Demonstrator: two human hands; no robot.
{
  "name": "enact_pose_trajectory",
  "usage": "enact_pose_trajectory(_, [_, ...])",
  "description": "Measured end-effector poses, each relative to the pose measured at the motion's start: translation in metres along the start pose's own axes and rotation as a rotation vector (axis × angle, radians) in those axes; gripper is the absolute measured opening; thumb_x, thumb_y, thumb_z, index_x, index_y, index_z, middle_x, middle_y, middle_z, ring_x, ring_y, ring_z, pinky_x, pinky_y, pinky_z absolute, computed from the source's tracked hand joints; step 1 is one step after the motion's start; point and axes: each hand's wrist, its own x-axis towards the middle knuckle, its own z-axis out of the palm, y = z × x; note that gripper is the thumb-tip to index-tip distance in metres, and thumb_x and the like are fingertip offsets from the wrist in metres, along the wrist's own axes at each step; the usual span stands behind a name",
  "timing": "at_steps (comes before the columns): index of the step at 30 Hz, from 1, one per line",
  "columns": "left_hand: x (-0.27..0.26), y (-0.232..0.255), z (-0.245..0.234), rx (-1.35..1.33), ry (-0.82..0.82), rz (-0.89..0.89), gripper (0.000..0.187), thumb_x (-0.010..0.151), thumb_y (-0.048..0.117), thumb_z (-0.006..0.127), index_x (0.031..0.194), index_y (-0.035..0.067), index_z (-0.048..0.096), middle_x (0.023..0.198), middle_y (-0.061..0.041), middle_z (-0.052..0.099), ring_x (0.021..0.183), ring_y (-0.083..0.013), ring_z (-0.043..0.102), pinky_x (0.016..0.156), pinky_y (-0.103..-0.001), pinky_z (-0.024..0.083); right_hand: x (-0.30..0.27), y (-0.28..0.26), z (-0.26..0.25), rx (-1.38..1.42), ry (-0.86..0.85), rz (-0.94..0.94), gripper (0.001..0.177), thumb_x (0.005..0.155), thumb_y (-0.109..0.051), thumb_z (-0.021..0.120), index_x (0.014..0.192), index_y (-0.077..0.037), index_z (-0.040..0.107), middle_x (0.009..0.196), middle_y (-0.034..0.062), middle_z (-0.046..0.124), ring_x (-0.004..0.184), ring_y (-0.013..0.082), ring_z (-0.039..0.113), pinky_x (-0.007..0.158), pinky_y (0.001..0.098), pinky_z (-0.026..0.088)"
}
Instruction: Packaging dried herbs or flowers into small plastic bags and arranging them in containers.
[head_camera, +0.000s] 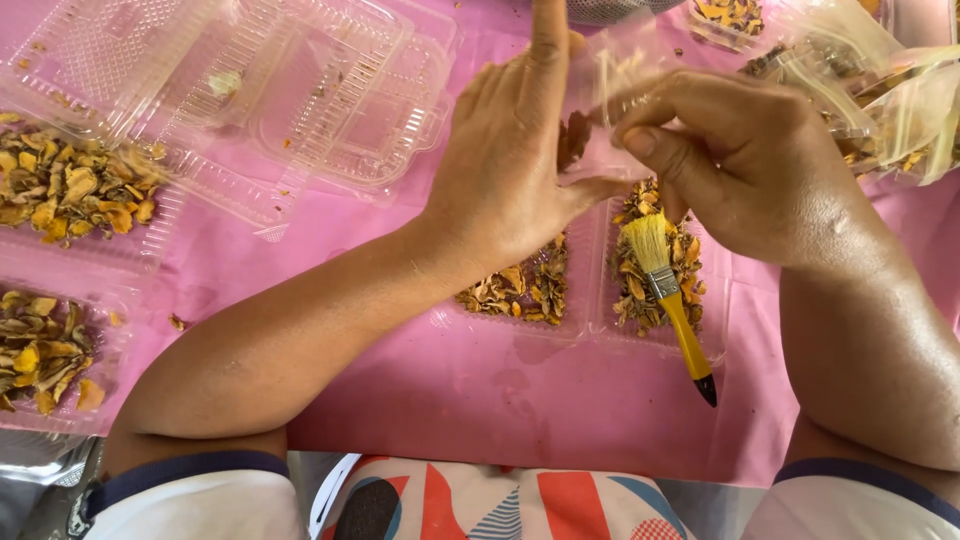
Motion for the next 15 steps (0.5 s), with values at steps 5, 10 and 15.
enact_pose_trajectory(5, [0.001, 0.0, 0.004, 0.023, -0.109, -0.086, 0.157, 0.078, 0.067, 0.11, 0.164, 0.012, -0.009, 0.156, -0.013, 0.057, 0.149, -0.0311, 0.054, 0.126, -0.069, 0.032, 0.01, -0.012, 0.003, 0.045, 0.012, -0.147, 0.016, 0.11, 0.009, 0.052, 0.1, 0.015, 0.063, 0.113, 0.0272, 0.066, 0.048, 0.017, 0.059, 0.047, 0.0235, 0.05])
enact_pose_trajectory(10, [0.012, -0.004, -0.013, 0.017, -0.031, -0.041, 0.115, 0.088, 0.039, 0.104, 0.16, 0.012, 0.019, 0.136, -0.011, 0.066, 0.135, -0.0295, 0.065, 0.126, -0.074, 0.035, -0.013, 0.007, 0.013, 0.042, 0.355, 0.001, 0.034, 0.106, 0.022, 0.039, 0.123, 0.017, 0.067, 0.075, 0.019, 0.062, 0.067, 0.0212, 0.068, 0.067, 0.0277, 0.05])
enact_pose_trajectory(15, [0.029, -0.003, -0.046, 0.057, 0.085, 0.014, 0.078, 0.078, 0.025, 0.1, 0.13, 0.005, 0.045, 0.116, -0.017, 0.061, 0.106, -0.0405, 0.058, 0.093, -0.051, 0.046, -0.021, 0.069, 0.026, -0.261, 0.15, -0.113, 0.015, 0.11, 0.016, 0.067, 0.114, 0.003, 0.071, 0.103, 0.012, 0.074, 0.077, 0.0158, 0.068, 0.073, 0.0327, 0.054])
